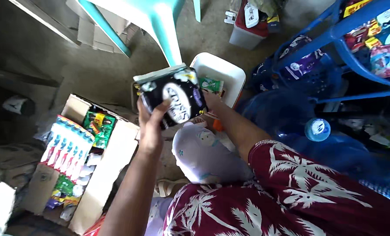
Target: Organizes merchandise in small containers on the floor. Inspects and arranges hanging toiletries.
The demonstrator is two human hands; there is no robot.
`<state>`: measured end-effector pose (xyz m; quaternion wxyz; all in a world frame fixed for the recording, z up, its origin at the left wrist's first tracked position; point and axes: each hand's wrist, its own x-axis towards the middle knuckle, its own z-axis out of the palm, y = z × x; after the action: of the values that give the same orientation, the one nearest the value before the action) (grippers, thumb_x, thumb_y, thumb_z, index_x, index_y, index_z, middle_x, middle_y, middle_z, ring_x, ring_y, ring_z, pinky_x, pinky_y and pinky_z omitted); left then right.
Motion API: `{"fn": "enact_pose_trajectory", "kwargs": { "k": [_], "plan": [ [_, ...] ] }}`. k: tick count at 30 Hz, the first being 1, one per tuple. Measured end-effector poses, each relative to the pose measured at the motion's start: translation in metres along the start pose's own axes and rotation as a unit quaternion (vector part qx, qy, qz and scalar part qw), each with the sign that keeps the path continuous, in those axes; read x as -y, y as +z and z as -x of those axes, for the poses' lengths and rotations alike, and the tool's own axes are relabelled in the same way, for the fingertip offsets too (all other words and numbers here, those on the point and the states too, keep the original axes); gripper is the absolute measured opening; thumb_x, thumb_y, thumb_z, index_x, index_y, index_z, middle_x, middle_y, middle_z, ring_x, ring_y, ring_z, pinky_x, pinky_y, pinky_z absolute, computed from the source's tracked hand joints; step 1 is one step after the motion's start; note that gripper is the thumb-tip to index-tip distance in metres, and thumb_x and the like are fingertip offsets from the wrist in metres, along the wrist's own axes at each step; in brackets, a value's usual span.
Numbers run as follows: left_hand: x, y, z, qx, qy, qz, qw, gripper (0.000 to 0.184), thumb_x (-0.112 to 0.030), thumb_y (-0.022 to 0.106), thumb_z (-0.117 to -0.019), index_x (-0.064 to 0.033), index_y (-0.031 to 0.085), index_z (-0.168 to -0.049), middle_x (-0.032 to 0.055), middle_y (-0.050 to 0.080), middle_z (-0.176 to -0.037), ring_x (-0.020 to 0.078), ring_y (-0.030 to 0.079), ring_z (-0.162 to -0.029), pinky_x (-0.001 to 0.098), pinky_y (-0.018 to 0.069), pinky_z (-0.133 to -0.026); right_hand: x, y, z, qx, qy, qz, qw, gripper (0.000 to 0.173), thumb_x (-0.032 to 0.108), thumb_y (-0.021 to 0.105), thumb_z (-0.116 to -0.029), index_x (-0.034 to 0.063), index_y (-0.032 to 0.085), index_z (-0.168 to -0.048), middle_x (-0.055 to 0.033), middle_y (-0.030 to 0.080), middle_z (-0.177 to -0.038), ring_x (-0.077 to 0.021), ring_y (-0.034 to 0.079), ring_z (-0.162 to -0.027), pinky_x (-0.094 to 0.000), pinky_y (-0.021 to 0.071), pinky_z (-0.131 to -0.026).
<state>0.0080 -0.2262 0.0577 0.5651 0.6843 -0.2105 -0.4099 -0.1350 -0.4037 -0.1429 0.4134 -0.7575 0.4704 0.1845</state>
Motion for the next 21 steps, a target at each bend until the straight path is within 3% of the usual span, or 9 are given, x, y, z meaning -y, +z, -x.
{"fn": "enact_pose_trajectory", "kwargs": {
  "k": [2,3,5,8,10,12,17,19,21],
  "plan": [
    [-0.007,0.027,-0.029,0.023,-0.070,-0.076,0.994,0.089,-0.034,0.074,-0.0871,-0.0145,0.025,-0.158,0.0104,0.059,-0.137,0.0190,0.064,-0.117,0.0411,0.0575,-0.096,0.005,0.000,0.030,-0.014,0.009,-0.036,0.999,0.067,0.021,0.072,-0.0946,0.0010,0.044,-0.152,-0.0282,0.044,-0.154,-0.0448,0.041,-0.144,-0.0631,0.0345,-0.116],
    [-0.007,0.042,-0.044,0.041,-0.108,-0.097,0.989,0.087,-0.036,0.075,-0.0886,-0.0127,0.027,-0.157,0.0132,0.059,-0.135,0.0209,0.064,-0.116,0.0426,0.0568,-0.096,-0.009,0.019,0.029,-0.079,-0.021,-0.063,0.995,0.064,0.026,0.074,-0.0922,0.0016,0.051,-0.147,-0.0266,0.053,-0.147,-0.0418,0.048,-0.139,-0.0601,0.0388,-0.114],
    [-0.002,0.071,-0.070,0.094,-0.188,-0.112,0.971,0.063,-0.044,0.064,-0.0977,-0.0064,0.045,-0.145,0.0125,0.065,-0.121,0.0191,0.066,-0.104,0.0395,0.0567,-0.089,-0.027,0.041,0.036,-0.089,-0.014,-0.149,0.985,0.056,0.040,0.065,-0.0999,0.0081,0.056,-0.145,-0.0203,0.057,-0.145,-0.0336,0.052,-0.138,-0.0516,0.0410,-0.116],
    [0.004,0.106,-0.094,0.163,-0.274,-0.089,0.943,0.046,-0.050,0.043,-0.1054,-0.0103,0.060,-0.121,0.0058,0.064,-0.105,0.0165,0.063,-0.094,0.0384,0.0539,-0.082,0.003,0.012,0.021,0.104,0.074,-0.022,0.992,0.056,0.047,0.042,-0.1086,0.0055,0.061,-0.140,-0.0203,0.056,-0.147,-0.0391,0.048,-0.141,-0.0645,0.0344,-0.115],
    [0.014,0.115,-0.105,0.181,-0.299,-0.074,0.934,0.049,-0.054,0.046,-0.1029,-0.0127,0.062,-0.122,0.0073,0.065,-0.112,0.0202,0.062,-0.103,0.0436,0.0521,-0.087,-0.001,0.024,0.001,0.059,0.050,0.051,0.996,0.055,0.046,0.043,-0.1066,0.0036,0.066,-0.133,-0.0248,0.061,-0.139,-0.0459,0.053,-0.133,-0.0725,0.0388,-0.106],
    [0.020,0.119,-0.108,0.186,-0.314,-0.077,0.928,0.051,-0.058,0.046,-0.1014,-0.0143,0.061,-0.124,0.0078,0.064,-0.114,0.0212,0.062,-0.105,0.0445,0.0518,-0.088,-0.003,0.027,-0.004,0.033,0.048,0.037,0.998,0.059,0.049,0.046,-0.1051,0.0037,0.061,-0.140,-0.0261,0.057,-0.143,-0.0465,0.049,-0.138,-0.0724,0.0355,-0.109],
    [0.029,0.110,-0.115,0.209,-0.372,-0.016,0.904,0.051,-0.064,0.039,-0.0993,-0.0188,0.060,-0.114,0.0057,0.066,-0.100,0.0197,0.066,-0.087,0.0406,0.0555,-0.071,-0.016,0.051,-0.024,0.012,0.048,-0.007,0.999,0.061,0.051,0.053,-0.1014,0.0082,0.058,-0.144,-0.0225,0.055,-0.147,-0.0425,0.047,-0.141,-0.0694,0.0340,-0.113],
    [0.030,0.111,-0.118,0.190,-0.363,0.014,0.912,0.054,-0.064,0.034,-0.1002,-0.0178,0.058,-0.115,0.0067,0.067,-0.101,0.0203,0.067,-0.087,0.0409,0.0559,-0.069,-0.019,0.052,-0.028,-0.023,0.021,0.025,0.999,0.056,0.047,0.056,-0.0999,0.0078,0.062,-0.138,-0.0238,0.059,-0.141,-0.0445,0.051,-0.136,-0.0713,0.0378,-0.109],
    [0.034,0.107,-0.123,0.121,-0.360,-0.002,0.925,0.068,-0.065,0.032,-0.1009,-0.0115,0.049,-0.139,0.0164,0.058,-0.131,0.0287,0.060,-0.112,0.0486,0.0527,-0.088,-0.013,0.043,-0.020,-0.052,0.017,0.030,0.998,0.059,0.038,0.066,-0.0950,0.0040,0.058,-0.142,-0.0283,0.054,-0.145,-0.0485,0.045,-0.139,-0.0728,0.0318,-0.112]
  ]
}}
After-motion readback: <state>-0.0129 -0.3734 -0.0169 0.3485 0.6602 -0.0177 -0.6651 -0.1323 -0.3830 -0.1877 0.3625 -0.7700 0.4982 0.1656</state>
